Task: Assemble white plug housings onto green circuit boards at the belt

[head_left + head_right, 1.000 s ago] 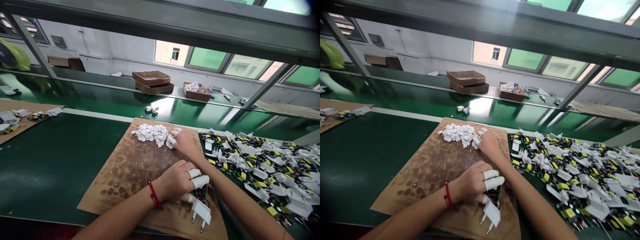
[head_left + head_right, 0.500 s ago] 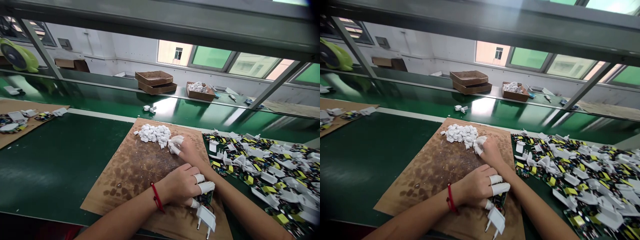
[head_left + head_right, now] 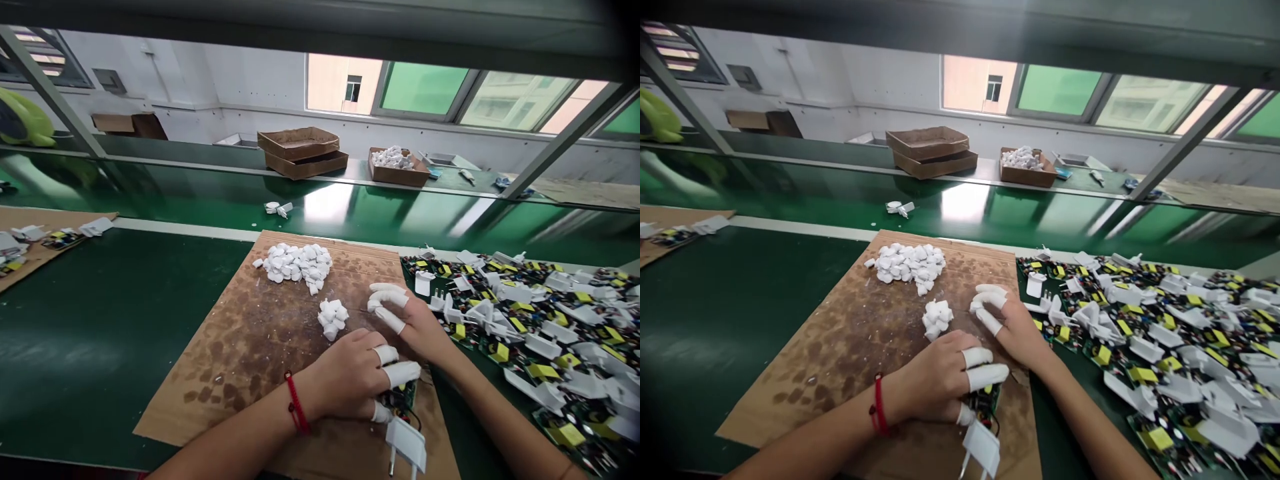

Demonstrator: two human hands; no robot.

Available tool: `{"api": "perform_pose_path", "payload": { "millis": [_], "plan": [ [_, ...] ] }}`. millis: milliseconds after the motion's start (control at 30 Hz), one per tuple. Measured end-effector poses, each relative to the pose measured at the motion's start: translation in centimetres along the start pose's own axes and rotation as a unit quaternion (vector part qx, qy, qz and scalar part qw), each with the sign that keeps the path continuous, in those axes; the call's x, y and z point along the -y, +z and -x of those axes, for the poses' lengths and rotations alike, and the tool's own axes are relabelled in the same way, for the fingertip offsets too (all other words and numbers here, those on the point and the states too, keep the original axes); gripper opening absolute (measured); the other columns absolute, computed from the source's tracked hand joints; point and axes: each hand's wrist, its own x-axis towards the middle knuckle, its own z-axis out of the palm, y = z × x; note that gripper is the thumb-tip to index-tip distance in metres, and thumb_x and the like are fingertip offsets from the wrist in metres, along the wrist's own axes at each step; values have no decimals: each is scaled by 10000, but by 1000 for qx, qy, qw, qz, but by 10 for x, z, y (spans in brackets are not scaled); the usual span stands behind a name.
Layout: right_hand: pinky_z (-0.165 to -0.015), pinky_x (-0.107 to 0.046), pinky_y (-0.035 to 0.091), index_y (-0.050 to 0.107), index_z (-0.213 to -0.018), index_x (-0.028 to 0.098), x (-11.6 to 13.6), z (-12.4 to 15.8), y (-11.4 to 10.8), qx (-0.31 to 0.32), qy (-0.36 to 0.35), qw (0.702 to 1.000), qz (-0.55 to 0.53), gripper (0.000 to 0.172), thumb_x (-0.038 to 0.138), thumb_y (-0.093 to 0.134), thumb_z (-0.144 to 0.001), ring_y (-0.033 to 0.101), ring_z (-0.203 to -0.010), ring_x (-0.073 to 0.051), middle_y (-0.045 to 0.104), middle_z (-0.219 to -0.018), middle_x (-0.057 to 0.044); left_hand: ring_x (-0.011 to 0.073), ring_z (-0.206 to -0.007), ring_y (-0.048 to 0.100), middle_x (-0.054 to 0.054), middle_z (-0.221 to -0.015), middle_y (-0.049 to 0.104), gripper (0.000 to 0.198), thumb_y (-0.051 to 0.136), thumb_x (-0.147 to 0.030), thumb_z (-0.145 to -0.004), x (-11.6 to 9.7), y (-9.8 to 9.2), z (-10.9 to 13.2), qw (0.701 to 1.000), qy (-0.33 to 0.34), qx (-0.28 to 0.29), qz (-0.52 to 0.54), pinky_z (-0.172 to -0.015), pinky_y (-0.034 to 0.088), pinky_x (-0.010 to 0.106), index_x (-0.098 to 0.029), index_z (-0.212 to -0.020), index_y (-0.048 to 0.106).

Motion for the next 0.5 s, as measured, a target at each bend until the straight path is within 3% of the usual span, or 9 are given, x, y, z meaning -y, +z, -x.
{"api": "perform_pose_path", "payload": {
  "millis": [100,200,333,500],
  "plan": [
    [-891,-426,462,673,-930,231,-2,3,-12,-63,63,986,-138,181,361,630,-812,610,-969,-261,681,-1027,-77,210,-858,543,86,-999,591,547,700,-409,-714,-1,-4,-2,983,-104,-69,133,-797,462,331,-176,-1185,550],
    [-853,-375,486,703,-843,242,0,6,-22,-64,57,953,-292,128,343,685,-766,619,-961,-255,702,-983,-55,178,-835,550,73,-1033,548,536,755,-323,-648,-3,-12,-5,941,-194,-113,254,-741,484,284,-186,-1134,576],
    [-900,-378,469,732,-807,231,8,9,-27,26,11,931,-363,111,323,693,-760,572,-1085,-273,701,-981,-67,218,-913,560,65,-1033,593,510,781,-286,-618,0,-23,-9,889,-255,-145,351,-796,481,315,-185,-1091,617],
    [-947,-415,442,731,-890,224,18,12,-25,132,9,919,-371,157,322,679,-779,524,-1161,-275,675,-1057,-81,278,-1075,552,94,-1167,609,694,822,-194,-574,9,-25,-8,809,-268,-98,513,-911,459,352,-192,-1219,566]
  ]
}}
